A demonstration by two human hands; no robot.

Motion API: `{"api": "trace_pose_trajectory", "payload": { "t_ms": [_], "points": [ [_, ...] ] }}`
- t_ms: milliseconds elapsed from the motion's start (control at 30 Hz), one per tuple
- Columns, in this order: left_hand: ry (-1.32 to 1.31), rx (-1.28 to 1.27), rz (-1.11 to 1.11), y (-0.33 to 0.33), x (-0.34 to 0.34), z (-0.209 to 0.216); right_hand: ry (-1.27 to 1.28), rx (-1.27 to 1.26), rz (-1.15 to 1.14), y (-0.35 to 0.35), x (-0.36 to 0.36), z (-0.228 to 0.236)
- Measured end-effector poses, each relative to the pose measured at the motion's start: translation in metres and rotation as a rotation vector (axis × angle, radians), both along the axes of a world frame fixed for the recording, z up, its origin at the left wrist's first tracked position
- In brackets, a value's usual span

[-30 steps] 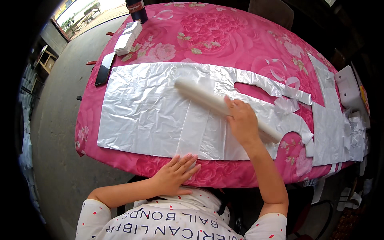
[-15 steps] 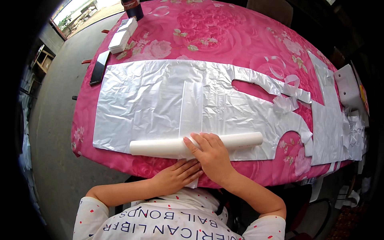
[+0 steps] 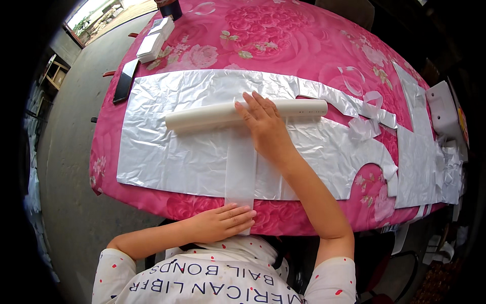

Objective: The person repeatedly unrolls a clear plastic film over a large white sheet on a pink tablecloth, folds the film into small rectangular packets, and stacks them. The person handles the film roll and the folded packets throughout the clip.

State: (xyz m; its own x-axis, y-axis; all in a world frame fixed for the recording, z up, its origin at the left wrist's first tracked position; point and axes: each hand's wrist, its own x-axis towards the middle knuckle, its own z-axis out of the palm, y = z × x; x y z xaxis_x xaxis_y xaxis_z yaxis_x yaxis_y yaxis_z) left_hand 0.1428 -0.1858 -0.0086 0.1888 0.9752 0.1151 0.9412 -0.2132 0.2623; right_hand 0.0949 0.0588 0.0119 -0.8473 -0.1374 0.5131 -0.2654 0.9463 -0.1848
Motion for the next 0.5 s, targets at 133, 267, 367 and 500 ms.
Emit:
{"api": "trace_pose_trajectory", "payload": {
  "t_ms": [133, 267, 367, 500],
  "points": [
    [-0.129, -0.007, -0.065, -0.009, -0.014, 0.008, -0.345, -0.159, 0.309, -0.014, 0.057, 0.013],
    [-0.326, 0.084, -0.077, -0.011, -0.019, 0.009, -0.44, -0.219, 0.396, -0.028, 0.101, 0.009],
    [-0.472, 0.223, -0.042, -0.009, -0.02, 0.013, -0.392, -0.262, 0.343, -0.035, 0.112, 0.008],
    [-0.195, 0.242, 0.155, 0.0, -0.03, 0.019, -0.271, -0.273, 0.217, -0.038, 0.115, -0.002]
  ]
}}
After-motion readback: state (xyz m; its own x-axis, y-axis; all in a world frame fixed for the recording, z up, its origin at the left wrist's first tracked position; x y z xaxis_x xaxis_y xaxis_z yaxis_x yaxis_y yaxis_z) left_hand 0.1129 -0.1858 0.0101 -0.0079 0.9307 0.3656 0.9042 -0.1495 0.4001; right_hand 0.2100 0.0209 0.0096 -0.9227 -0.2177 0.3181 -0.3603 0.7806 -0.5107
